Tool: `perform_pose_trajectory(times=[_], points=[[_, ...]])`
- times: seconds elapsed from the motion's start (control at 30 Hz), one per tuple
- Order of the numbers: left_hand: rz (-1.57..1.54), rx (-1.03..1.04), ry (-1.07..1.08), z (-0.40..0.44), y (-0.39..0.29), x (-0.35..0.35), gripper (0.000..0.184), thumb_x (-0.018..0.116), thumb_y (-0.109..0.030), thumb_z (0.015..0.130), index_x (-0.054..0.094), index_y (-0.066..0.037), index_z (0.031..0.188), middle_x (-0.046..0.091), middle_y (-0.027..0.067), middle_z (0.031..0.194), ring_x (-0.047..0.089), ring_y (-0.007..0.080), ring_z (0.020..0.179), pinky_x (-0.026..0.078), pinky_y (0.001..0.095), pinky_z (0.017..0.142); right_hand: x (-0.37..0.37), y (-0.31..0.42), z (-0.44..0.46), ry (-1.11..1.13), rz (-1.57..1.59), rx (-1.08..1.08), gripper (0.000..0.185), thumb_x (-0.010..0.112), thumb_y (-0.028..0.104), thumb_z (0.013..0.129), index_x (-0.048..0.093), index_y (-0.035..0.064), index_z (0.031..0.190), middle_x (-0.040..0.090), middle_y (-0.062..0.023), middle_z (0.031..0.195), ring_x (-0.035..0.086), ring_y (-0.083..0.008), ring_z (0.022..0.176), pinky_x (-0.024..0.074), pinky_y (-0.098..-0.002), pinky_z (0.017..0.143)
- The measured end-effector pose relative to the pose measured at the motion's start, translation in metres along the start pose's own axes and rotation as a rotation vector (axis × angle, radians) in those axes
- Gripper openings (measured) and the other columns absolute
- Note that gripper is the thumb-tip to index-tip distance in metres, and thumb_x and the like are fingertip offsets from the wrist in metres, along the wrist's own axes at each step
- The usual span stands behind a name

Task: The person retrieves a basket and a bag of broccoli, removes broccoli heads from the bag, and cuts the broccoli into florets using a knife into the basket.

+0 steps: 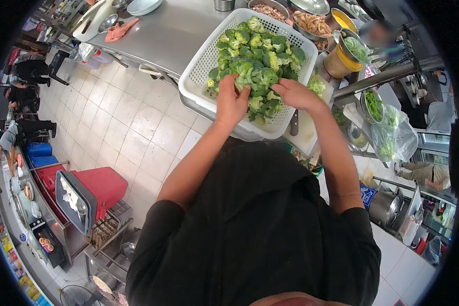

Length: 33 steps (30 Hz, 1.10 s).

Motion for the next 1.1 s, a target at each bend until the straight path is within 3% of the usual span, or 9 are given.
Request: perform_pose_trajectory(times=[0.1, 0.2, 0.4, 0.43, 0.5, 0.8, 1.1], points=[[0.034, 0.024, -0.016, -0.003, -0.01, -0.005, 0.041, 0.071, -0.008, 0.087, 0.051, 0.002, 0.121, 0.053, 0.0221, 0.109, 0.058, 0.0345, 0.082, 0.049, 0.0421, 0.072, -0.027, -0.02, -0.029, -0.058, 0.047, 0.046, 0.055, 0.052, 0.039, 0.1, 0.055, -0.0037, 0.135, 0.067, -0.0269, 0.118, 0.065, -0.036, 0.106, 0.0494, -0.0397, 0.092], [0.067, 0.178, -0.03, -0.009, -0.03, -0.006, 0.044, 0.072, -0.005, 0.085, 0.049, 0.001, 0.122, 0.052, 0.0225, 0.111, 0.058, 0.036, 0.083, 0.049, 0.0424, 0.074, -0.016, -0.018, -0.059, -0.139, 0.235, 0.022, 0.057, 0.053, 0.035, 0.101, 0.048, -0.0024, 0.143, 0.067, -0.0236, 0.121, 0.066, -0.0312, 0.106, 0.0497, -0.0373, 0.092], [0.103, 0.196, 0.069, -0.015, -0.036, 0.008, 0.047, 0.071, -0.002, 0.083, 0.046, -0.001, 0.122, 0.051, 0.0236, 0.116, 0.058, 0.0403, 0.088, 0.049, 0.0443, 0.075, 0.018, -0.001, -0.043, -0.275, 0.419, -0.037, 0.068, 0.055, 0.035, 0.1, 0.033, -0.0048, 0.151, 0.054, -0.0291, 0.14, 0.055, -0.0354, 0.129, 0.0405, -0.0377, 0.108], [0.117, 0.249, 0.051, -0.016, -0.041, 0.007, 0.046, 0.072, -0.002, 0.083, 0.047, 0.0, 0.122, 0.052, 0.0229, 0.114, 0.057, 0.0378, 0.086, 0.049, 0.0426, 0.074, 0.022, 0.002, -0.038, -0.289, 0.433, -0.054, 0.069, 0.055, 0.035, 0.1, 0.032, -0.0052, 0.152, 0.051, -0.0304, 0.142, 0.053, -0.037, 0.132, 0.0392, -0.0383, 0.109], [0.139, 0.353, 0.013, -0.021, -0.05, 0.006, 0.046, 0.072, -0.001, 0.082, 0.048, 0.001, 0.121, 0.054, 0.0215, 0.11, 0.055, 0.0328, 0.081, 0.047, 0.0392, 0.071, 0.018, 0.011, -0.039, -0.321, 0.344, -0.071, 0.07, 0.055, 0.035, 0.1, 0.032, -0.006, 0.152, 0.052, -0.0316, 0.141, 0.053, -0.0388, 0.131, 0.0396, -0.039, 0.109], [0.156, 0.393, 0.011, -0.025, -0.049, 0.007, 0.046, 0.072, -0.002, 0.083, 0.048, 0.001, 0.122, 0.053, 0.0261, 0.12, 0.056, 0.0454, 0.102, 0.049, 0.0446, 0.084, 0.018, 0.008, -0.03, -0.29, 0.23, -0.032, 0.073, 0.054, 0.039, 0.099, 0.031, -0.0065, 0.151, 0.05, -0.0324, 0.142, 0.052, -0.0416, 0.132, 0.0391, -0.0413, 0.11], [0.172, 0.323, 0.075, -0.026, -0.044, 0.014, 0.045, 0.072, -0.002, 0.082, 0.049, 0.0, 0.121, 0.053, 0.0261, 0.122, 0.058, 0.0433, 0.1, 0.051, 0.0444, 0.081, 0.02, -0.001, -0.025, -0.185, 0.232, 0.045, 0.071, 0.053, 0.04, 0.099, 0.035, -0.0064, 0.149, 0.052, -0.0317, 0.14, 0.051, -0.0424, 0.132, 0.0395, -0.0429, 0.11]])
Point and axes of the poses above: each hand's wrist, its own z-axis towards the middle knuckle, its own x-axis out of the palm, y = z × x, the point moved 10 cm from there along z, towards the middle knuckle
